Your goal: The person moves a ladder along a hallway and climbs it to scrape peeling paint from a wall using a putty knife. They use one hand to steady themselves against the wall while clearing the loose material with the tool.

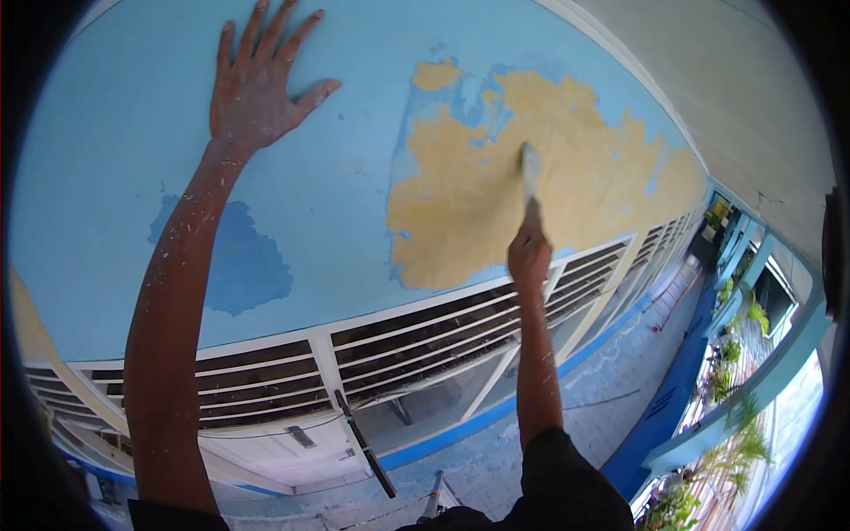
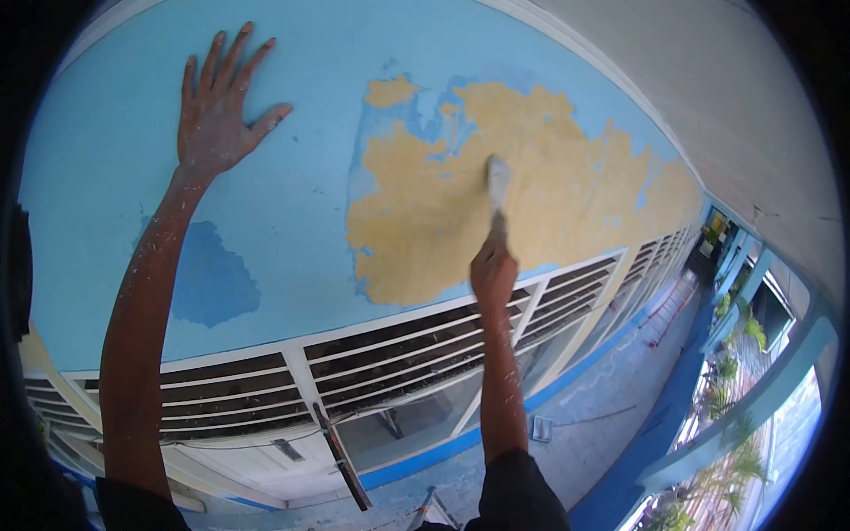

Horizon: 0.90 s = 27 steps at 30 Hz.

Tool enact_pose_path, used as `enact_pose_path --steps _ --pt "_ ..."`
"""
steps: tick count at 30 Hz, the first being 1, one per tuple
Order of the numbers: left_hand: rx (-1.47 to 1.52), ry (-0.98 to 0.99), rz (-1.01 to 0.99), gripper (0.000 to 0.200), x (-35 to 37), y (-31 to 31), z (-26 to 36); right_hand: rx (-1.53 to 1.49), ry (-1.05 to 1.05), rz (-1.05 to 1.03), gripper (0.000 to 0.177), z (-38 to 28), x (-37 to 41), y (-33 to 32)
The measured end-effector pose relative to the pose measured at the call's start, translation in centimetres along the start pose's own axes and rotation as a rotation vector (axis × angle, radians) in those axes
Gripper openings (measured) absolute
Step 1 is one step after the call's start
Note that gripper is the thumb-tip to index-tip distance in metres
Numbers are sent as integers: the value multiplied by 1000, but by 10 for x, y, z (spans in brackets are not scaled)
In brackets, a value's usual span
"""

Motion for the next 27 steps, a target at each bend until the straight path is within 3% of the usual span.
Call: enact_pose_path --steps 2,6,10,13,16,18,20,24,27 --pt "2 -3 -32 87 2 -1 3 -22 56 -22 39 10 -42 4" --pt "25 -159 -550 96 -4 2 2 -4 154 -105 39 -17 -18 -5" --pt "-21 -160 -545 97 -4 2 2 16 -120 17 38 7 -22 -5" --pt "-18 -158 -547 96 -3 2 4 127 92 -55 35 33 -98 -15" --pt "-37 -169 -583 95 -4 0 5 62 271 -71 38 58 -111 -21" --pt "-54 -182 -610 95 -5 0 5 85 -51 -61 41 40 -75 -25" --pt "-55 -181 -590 94 -5 -4 7 97 81 -104 40 16 -34 -28" --pt "-122 -110 -404 94 4 10 3 155 68 -18 40 40 -95 -20" --pt "-4 -207 -601 95 -6 -2 5 125 73 12 40 45 -117 -20"
Point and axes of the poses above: each hand's wrist, its own x-axis away from the middle knuckle, its own y-axis out of the palm, z = x × y, the point moved 8 cm from there along -x, towards the middle knuckle, and after that the axes turned 11 degrees about y, right-handed, at the moved point
